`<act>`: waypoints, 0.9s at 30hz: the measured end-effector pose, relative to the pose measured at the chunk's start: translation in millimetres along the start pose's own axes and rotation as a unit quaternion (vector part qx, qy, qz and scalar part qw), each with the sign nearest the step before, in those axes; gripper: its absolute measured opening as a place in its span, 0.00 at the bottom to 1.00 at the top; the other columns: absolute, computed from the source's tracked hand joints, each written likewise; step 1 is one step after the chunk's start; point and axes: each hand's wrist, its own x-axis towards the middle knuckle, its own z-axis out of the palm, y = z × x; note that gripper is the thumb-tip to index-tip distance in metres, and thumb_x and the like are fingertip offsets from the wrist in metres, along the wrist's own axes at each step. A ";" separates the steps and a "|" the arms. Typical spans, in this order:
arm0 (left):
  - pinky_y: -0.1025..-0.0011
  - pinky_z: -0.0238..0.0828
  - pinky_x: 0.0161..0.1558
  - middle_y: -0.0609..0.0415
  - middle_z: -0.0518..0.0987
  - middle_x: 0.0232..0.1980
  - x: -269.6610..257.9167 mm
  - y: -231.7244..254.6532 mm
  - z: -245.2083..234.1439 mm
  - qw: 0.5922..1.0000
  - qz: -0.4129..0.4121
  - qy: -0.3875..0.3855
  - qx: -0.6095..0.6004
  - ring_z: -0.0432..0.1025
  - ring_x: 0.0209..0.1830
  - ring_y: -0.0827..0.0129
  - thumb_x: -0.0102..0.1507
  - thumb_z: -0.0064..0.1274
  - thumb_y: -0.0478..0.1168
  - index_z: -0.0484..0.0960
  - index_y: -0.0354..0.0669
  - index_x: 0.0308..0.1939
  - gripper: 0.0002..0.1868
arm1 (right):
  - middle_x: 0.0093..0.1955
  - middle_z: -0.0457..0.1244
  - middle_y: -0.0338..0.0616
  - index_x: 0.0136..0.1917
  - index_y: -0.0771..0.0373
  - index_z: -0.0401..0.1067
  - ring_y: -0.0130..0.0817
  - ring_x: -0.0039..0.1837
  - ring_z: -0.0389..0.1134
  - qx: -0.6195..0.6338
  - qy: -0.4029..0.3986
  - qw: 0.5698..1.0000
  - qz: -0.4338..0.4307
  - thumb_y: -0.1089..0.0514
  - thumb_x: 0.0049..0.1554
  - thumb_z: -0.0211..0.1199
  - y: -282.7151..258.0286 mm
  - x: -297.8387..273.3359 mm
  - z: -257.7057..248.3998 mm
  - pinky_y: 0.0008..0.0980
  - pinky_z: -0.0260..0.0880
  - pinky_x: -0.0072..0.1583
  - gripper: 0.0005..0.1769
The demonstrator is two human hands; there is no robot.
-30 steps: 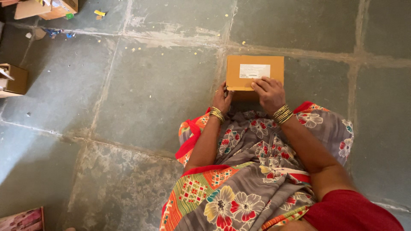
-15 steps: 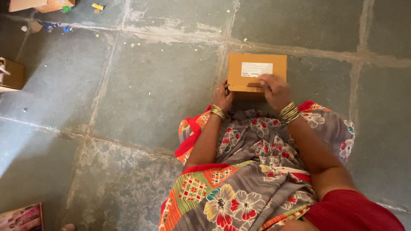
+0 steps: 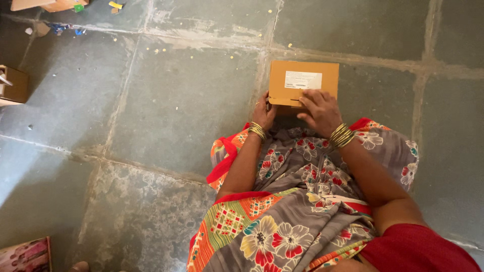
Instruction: The person sits on the floor and repeatedly places pliers and other tools into a small cardboard box, then closes the box. The person opens the box again, removes the tools, and repeats the cycle of placing them back inside and closing the box.
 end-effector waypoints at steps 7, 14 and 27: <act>0.59 0.72 0.60 0.35 0.77 0.63 -1.5 10.7 -6.0 1.000 0.010 0.006 0.006 0.75 0.61 0.49 0.67 0.53 0.54 0.68 0.35 0.70 0.34 | 0.61 0.70 0.42 0.56 0.57 0.78 0.38 0.64 0.68 0.040 0.045 0.998 0.029 0.57 0.66 0.67 11.3 -6.4 10.5 0.42 0.65 0.67 0.06; 0.59 0.65 0.67 0.32 0.72 0.68 -4.3 27.3 -11.4 0.999 0.013 0.018 -0.029 0.69 0.69 0.46 0.66 0.54 0.56 0.60 0.33 0.75 0.42 | 0.55 0.68 0.42 0.48 0.58 0.76 0.44 0.60 0.66 -0.083 0.255 0.963 0.022 0.63 0.60 0.68 20.4 52.7 -28.5 0.48 0.61 0.63 0.03; 0.38 0.42 0.78 0.45 0.45 0.84 -13.9 75.3 -14.4 0.926 0.263 0.003 0.269 0.40 0.84 0.41 0.62 0.57 0.62 0.79 0.68 0.63 0.25 | 0.75 0.61 0.53 0.77 0.61 0.64 0.54 0.73 0.63 -0.017 -0.015 0.986 0.166 0.58 0.68 0.60 90.0 61.3 29.1 0.59 0.53 0.74 0.25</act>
